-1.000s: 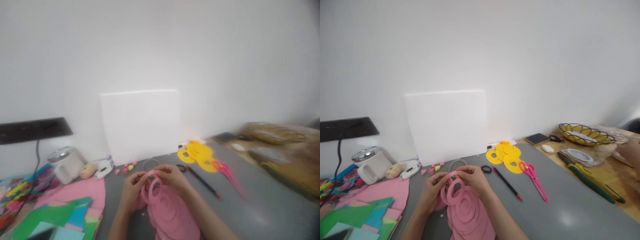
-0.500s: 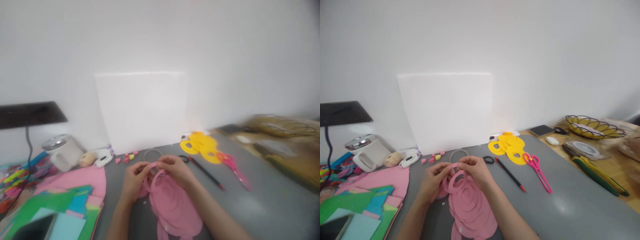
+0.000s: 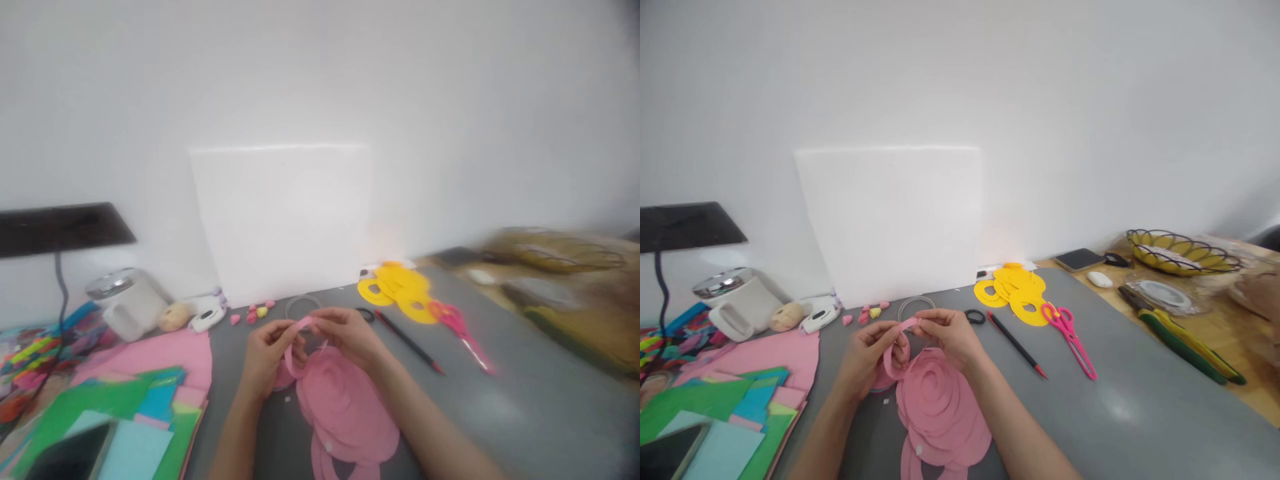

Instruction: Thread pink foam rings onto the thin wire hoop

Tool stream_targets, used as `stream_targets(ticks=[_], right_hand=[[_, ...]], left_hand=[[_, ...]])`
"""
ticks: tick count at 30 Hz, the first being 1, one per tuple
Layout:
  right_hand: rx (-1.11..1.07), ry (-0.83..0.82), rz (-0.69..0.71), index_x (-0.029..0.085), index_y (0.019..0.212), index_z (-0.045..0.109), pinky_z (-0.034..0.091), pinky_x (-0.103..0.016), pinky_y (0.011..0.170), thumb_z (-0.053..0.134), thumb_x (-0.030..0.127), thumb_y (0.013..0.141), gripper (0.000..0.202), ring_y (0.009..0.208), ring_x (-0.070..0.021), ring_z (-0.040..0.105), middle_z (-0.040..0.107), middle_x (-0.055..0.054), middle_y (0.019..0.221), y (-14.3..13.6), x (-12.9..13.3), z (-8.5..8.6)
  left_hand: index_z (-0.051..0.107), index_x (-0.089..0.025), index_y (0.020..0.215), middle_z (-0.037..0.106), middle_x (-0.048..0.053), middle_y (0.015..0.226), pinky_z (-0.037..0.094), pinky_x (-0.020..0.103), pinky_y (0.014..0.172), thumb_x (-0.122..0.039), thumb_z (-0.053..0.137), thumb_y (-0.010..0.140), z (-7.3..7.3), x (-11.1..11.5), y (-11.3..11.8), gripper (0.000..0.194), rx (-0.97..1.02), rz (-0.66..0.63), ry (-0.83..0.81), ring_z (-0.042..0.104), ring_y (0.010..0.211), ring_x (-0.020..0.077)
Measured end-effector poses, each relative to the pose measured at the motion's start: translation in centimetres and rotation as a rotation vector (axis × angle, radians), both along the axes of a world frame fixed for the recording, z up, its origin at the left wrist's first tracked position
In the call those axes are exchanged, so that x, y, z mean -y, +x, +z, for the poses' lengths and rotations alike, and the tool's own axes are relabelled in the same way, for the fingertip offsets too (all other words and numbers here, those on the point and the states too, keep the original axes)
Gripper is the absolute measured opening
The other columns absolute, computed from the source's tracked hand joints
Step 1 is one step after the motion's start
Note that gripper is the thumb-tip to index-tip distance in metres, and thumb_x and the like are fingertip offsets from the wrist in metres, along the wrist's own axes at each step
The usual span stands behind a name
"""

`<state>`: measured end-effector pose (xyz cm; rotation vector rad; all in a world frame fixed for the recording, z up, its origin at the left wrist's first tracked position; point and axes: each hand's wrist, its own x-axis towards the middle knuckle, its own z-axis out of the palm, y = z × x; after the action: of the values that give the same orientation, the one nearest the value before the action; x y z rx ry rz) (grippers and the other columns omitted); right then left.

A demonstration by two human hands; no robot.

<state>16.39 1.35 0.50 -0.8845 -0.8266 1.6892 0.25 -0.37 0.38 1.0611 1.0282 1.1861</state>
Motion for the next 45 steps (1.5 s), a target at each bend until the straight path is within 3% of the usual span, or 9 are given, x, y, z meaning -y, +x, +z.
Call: stream_targets(ticks=[11, 17, 25, 32, 39, 45], right_hand=[[-0.011, 0.002, -0.01, 0.014, 0.07, 0.07, 0.049, -0.025, 0.064, 0.085, 0.026, 0.044, 0.032, 0.059, -0.0115, 0.062, 0.067, -0.002, 0.064, -0.1, -0.5, -0.9], [-0.015, -0.022, -0.036, 0.013, 0.066, 0.068, 0.047, -0.024, 0.062, 0.085, 0.027, 0.042, 0.032, 0.056, -0.0096, 0.059, 0.066, -0.001, 0.061, -0.3, -0.4, -0.6], [-0.007, 0.01, 0.048, 0.012, 0.076, 0.071, 0.043, -0.023, 0.059, 0.082, 0.028, 0.05, 0.032, 0.058, -0.0105, 0.058, 0.065, -0.002, 0.061, 0.0, -0.5, -0.6], [-0.031, -0.009, -0.005, 0.013, 0.072, 0.071, 0.048, -0.026, 0.067, 0.084, 0.024, 0.044, 0.033, 0.061, -0.0121, 0.063, 0.068, -0.003, 0.064, 0.2, -0.8, -0.9], [0.003, -0.013, -0.003, 0.013, 0.071, 0.07, 0.05, -0.026, 0.064, 0.085, 0.023, 0.044, 0.032, 0.059, -0.0128, 0.063, 0.068, -0.003, 0.063, 0.3, -1.0, -1.3], [-0.016, -0.013, -0.088, 0.013, 0.064, 0.069, 0.05, -0.027, 0.064, 0.086, 0.024, 0.04, 0.032, 0.057, -0.0123, 0.061, 0.066, -0.002, 0.06, 0.1, -1.0, -1.1]], left_hand=[[0.066, -0.013, 0.074, 0.064, 0.002, 0.058, 0.049, 0.025, 0.044, -0.034, 0.068, 0.069, -0.2, 0.0, 0.1, 0.022, -0.016, -0.01, 0.035, 0.057, 0.043, 0.0127], [0.066, -0.012, 0.074, 0.063, 0.002, 0.056, 0.048, 0.025, 0.043, -0.033, 0.069, 0.069, -0.1, 0.1, 0.3, 0.022, -0.006, -0.018, 0.022, 0.057, 0.042, 0.0128], [0.066, -0.012, 0.075, 0.065, 0.003, 0.06, 0.049, 0.024, 0.045, -0.034, 0.072, 0.066, -0.3, -0.1, -0.1, 0.025, 0.001, 0.021, -0.01, 0.059, 0.045, 0.013], [0.066, -0.013, 0.074, 0.065, 0.002, 0.059, 0.048, 0.023, 0.044, -0.034, 0.072, 0.065, -0.2, -0.1, 0.1, 0.024, 0.009, 0.005, 0.003, 0.058, 0.044, 0.0126], [0.065, -0.012, 0.072, 0.064, 0.001, 0.058, 0.048, 0.023, 0.044, -0.033, 0.071, 0.066, -0.1, -0.1, 0.2, 0.022, 0.015, -0.006, 0.011, 0.058, 0.043, 0.0125], [0.065, -0.012, 0.075, 0.064, 0.001, 0.059, 0.049, 0.024, 0.043, -0.033, 0.071, 0.067, -0.4, 0.0, 0.2, 0.023, 0.017, -0.021, 0.011, 0.058, 0.043, 0.0129]])
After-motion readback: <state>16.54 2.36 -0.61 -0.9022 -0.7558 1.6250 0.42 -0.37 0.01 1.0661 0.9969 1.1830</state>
